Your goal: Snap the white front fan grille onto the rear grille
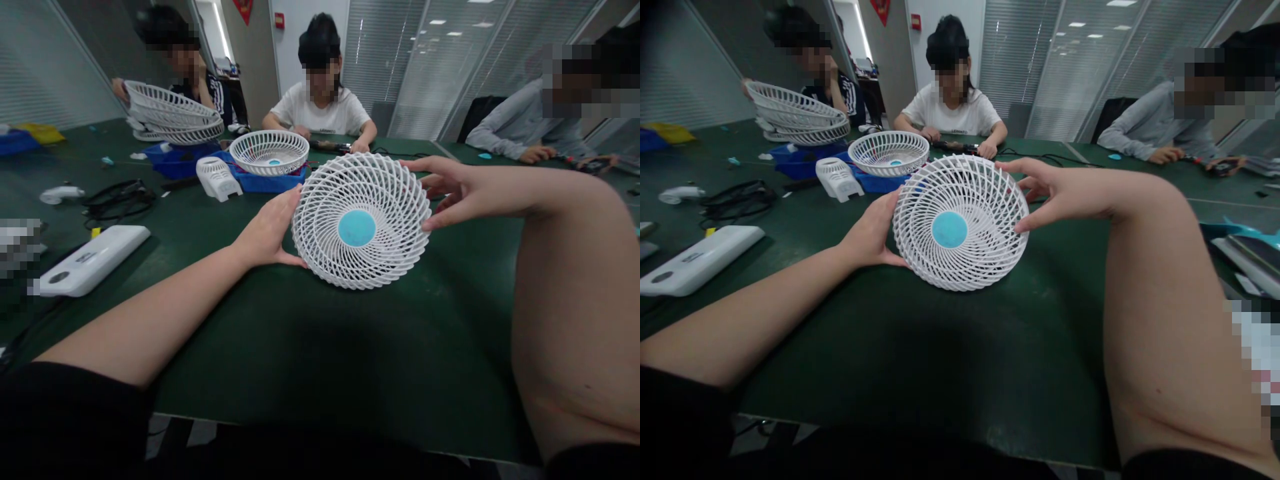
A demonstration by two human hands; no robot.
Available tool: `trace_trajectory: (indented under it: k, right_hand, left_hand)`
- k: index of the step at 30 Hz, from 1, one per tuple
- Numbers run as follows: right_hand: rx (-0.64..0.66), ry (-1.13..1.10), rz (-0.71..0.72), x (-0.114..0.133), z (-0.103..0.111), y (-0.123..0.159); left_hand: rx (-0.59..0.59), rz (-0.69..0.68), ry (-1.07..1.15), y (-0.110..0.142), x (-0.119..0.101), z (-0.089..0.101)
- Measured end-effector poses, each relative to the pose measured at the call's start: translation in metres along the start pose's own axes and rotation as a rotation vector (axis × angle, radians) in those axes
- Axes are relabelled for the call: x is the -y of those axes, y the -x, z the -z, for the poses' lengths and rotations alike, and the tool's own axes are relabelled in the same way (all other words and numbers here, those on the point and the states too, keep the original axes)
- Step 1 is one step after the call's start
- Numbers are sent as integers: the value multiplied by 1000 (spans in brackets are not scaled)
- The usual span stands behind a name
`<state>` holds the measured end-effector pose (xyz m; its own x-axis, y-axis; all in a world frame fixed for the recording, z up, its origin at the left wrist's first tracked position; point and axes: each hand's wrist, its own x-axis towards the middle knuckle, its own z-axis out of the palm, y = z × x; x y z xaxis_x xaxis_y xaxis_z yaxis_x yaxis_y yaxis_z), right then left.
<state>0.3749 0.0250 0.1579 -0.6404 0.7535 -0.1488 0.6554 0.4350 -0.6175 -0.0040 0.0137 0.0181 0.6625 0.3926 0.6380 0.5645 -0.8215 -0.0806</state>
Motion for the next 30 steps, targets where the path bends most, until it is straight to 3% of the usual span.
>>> trace_trajectory:
  k: [6,11,19,30]
  right_hand:
    - [-110,-88,-28,8,-10,-5]
    - [-78,-192,8,7,-11,-8]
    - [-189,-16,130,-5,-5,-10]
    - [-226,8,86,4,-7,-10]
  left_hand:
    - [-16,-3,10,1,2,-2]
    - [-35,-17,21,0,0,-1]
    - [-30,-17,-27,2,1,0]
    - [-12,26,-43,3,1,-1]
